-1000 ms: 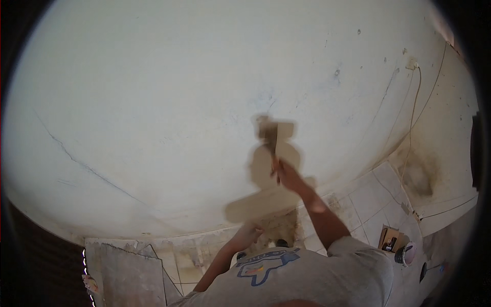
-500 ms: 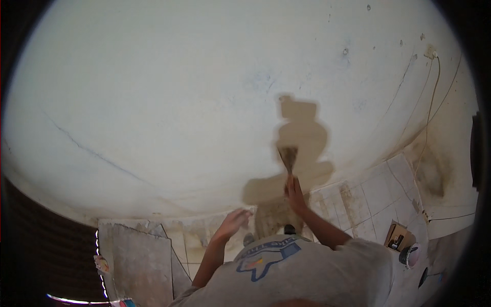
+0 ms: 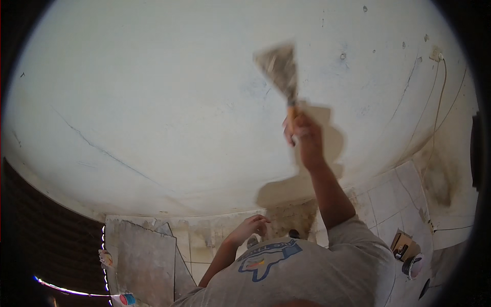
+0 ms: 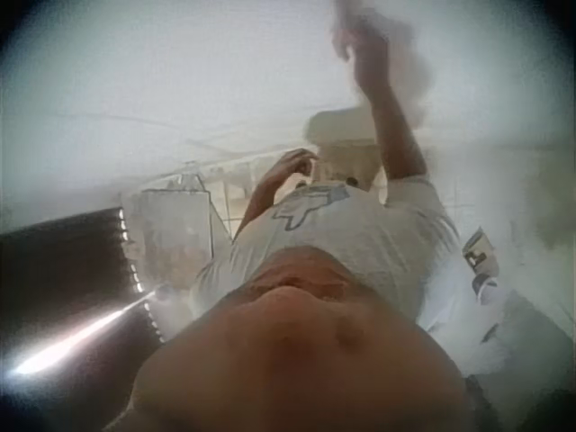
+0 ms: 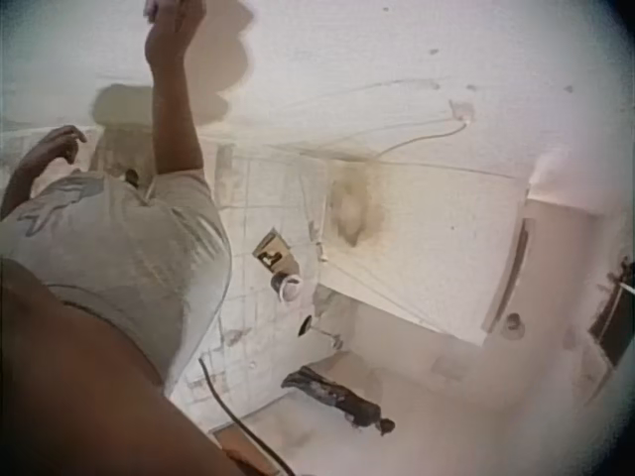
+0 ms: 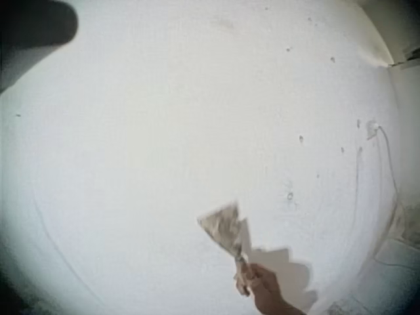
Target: The person scrapes a cracked wall with a metal putty knife or scraper to prepare it for repair.
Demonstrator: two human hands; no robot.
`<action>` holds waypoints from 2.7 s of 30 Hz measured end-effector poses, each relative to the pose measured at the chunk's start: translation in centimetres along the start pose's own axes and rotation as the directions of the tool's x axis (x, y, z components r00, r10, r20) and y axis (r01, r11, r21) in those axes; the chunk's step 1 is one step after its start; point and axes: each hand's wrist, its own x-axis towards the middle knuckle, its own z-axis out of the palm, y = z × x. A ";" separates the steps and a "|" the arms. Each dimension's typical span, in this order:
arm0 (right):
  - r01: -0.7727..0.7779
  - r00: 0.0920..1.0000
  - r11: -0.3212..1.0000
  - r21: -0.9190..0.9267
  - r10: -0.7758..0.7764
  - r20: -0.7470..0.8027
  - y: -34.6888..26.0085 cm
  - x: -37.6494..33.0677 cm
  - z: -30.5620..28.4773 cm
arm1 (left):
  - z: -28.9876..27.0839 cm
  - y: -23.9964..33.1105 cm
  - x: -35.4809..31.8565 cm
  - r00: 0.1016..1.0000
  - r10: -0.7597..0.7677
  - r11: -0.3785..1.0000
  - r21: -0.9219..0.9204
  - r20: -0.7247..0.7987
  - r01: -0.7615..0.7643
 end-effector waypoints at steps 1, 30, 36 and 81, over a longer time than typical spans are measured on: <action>-0.131 0.991 0.991 0.025 0.131 0.035 3.4 -1.7 -1.7 | 0.0 -0.2 0.0 0.999 -0.006 0.995 -0.096 -0.036 0.002; -0.184 0.983 0.980 -0.081 0.182 -0.034 3.2 -0.8 2.4 | -3.6 9.6 7.0 0.944 0.104 0.083 -0.943 -0.313 -0.322; -0.748 0.652 0.659 -0.077 0.751 0.104 11.3 -15.7 5.3 | -8.7 6.8 4.9 0.772 0.596 -0.030 -0.967 -0.221 -0.254; -0.770 0.628 0.558 -0.308 0.747 -0.218 2.7 -36.6 -4.7 | -0.8 -8.4 -2.7 0.978 -0.200 0.608 0.790 0.051 0.083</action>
